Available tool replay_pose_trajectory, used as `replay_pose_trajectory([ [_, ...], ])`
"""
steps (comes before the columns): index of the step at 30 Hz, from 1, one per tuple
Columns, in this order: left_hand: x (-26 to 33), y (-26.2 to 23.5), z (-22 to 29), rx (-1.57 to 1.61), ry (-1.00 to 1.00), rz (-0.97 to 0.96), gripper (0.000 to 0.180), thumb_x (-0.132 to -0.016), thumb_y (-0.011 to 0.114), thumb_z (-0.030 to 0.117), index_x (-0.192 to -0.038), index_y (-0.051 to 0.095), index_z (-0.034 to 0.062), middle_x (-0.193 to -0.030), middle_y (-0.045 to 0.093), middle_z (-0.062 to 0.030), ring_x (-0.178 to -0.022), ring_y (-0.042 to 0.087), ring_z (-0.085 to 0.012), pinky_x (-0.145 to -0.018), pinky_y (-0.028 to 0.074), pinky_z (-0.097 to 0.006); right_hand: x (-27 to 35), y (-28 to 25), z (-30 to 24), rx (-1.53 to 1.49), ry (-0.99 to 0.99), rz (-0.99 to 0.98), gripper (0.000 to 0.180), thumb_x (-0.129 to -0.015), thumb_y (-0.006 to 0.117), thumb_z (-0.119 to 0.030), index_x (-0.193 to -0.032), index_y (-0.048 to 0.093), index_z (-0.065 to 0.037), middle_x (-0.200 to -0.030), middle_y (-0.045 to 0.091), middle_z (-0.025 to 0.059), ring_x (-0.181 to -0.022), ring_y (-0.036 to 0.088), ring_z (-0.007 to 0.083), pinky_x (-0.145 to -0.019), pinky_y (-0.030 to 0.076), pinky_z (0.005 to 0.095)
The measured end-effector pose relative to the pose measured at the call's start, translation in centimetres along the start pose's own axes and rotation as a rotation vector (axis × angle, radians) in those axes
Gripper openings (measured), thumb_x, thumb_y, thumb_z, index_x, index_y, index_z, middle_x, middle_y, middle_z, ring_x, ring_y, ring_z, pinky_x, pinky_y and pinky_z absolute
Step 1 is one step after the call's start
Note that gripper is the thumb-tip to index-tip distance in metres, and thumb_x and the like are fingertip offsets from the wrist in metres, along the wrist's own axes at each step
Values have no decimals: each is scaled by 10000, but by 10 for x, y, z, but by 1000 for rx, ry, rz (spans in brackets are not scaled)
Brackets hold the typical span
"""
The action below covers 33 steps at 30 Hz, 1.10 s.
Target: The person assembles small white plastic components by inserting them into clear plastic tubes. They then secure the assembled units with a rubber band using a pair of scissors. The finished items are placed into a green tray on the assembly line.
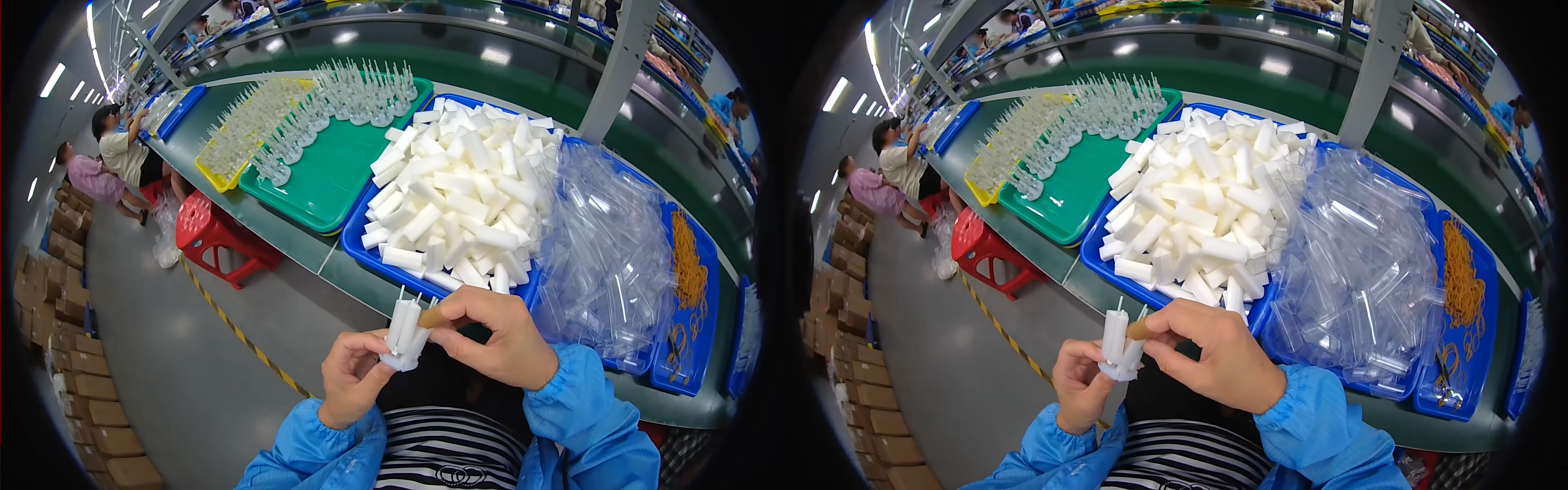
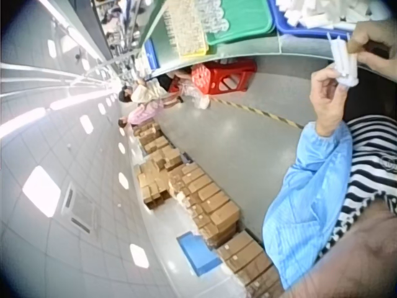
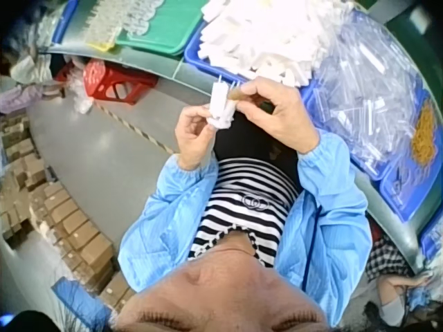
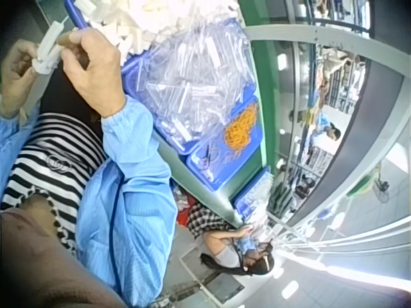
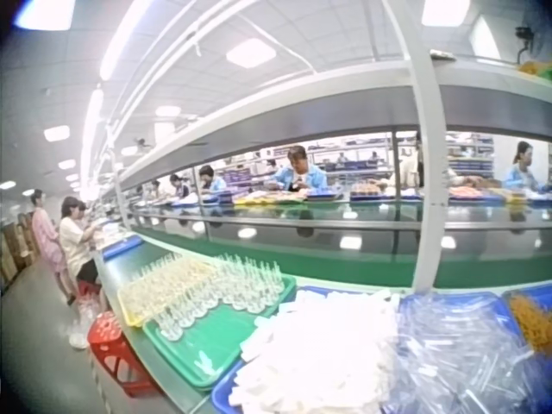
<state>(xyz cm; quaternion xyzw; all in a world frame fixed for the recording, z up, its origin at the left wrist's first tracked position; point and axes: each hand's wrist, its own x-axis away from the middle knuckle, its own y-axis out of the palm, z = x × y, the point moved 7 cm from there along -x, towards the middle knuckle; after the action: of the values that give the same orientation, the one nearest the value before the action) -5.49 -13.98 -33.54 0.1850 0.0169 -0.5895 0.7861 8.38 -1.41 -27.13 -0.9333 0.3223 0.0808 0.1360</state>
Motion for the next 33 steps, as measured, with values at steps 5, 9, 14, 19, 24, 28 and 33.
replay_pose_trajectory([
  [5, -5, -2, 8, -16, 59, 20, 230, -925, 646, -19, -1111, 514, 3, -1215, 619, -235, -1090, 636, -253, -946, 520, -396, 0, -2, -1, -57, 5, 37, 158, -848, 736, -14, -999, 694, 8, -952, 695, 106, -820, 670, 150, -734, 544, 276],
  [9, -6, 0, 9, -24, 76, 32, 230, -919, 645, -37, -1107, 518, -2, -1203, 623, -245, -1091, 639, -264, -948, 524, -401, 3, 1, -3, 42, -174, 47, 163, -852, 704, 7, -1015, 697, 7, -913, 695, 118, -815, 682, 172, -717, 544, 293],
  [14, -2, -2, 5, 34, 77, 12, 239, -916, 645, -45, -1106, 509, -2, -1190, 629, -255, -1090, 640, -268, -942, 528, -405, 2, 5, -2, -35, -71, 53, 169, -867, 698, 5, -1035, 685, 20, -958, 713, 125, -826, 697, 176, -720, 564, 284],
  [19, -3, -7, 4, 47, 44, 35, 245, -918, 651, -31, -1111, 504, 3, -1191, 631, -253, -1087, 641, -264, -936, 529, -397, 3, 4, 8, -148, 32, 104, 176, -865, 710, 7, -1037, 684, 25, -947, 717, 119, -834, 711, 174, -734, 571, 281],
  [24, 0, -7, 3, 54, 59, 39, 242, -920, 653, -22, -1111, 507, 6, -1187, 635, -248, -1079, 646, -257, -923, 536, -389, 4, 5, 4, -22, -66, 70, 171, -850, 719, 9, -1017, 683, 22, -876, 706, 98, -767, 695, 164, -700, 565, 272],
  [28, 0, -9, 5, 83, 60, 47, 238, -917, 657, -21, -1106, 515, 4, -1184, 636, -251, -1071, 651, -261, -912, 542, -386, 6, 8, 6, -39, -61, 87, 205, -846, 722, 8, -1046, 678, 6, -843, 696, 81, -730, 678, 156, -686, 557, 266],
  [33, -2, -8, 15, 18, 106, 29, 238, -908, 665, -28, -1099, 527, -5, -1177, 640, -254, -1071, 652, -264, -914, 541, -391, 4, -2, 9, -122, 79, 235, 273, -838, 730, -15, -1104, 669, -15, -866, 700, 71, -728, 646, 139, -648, 526, 260],
])
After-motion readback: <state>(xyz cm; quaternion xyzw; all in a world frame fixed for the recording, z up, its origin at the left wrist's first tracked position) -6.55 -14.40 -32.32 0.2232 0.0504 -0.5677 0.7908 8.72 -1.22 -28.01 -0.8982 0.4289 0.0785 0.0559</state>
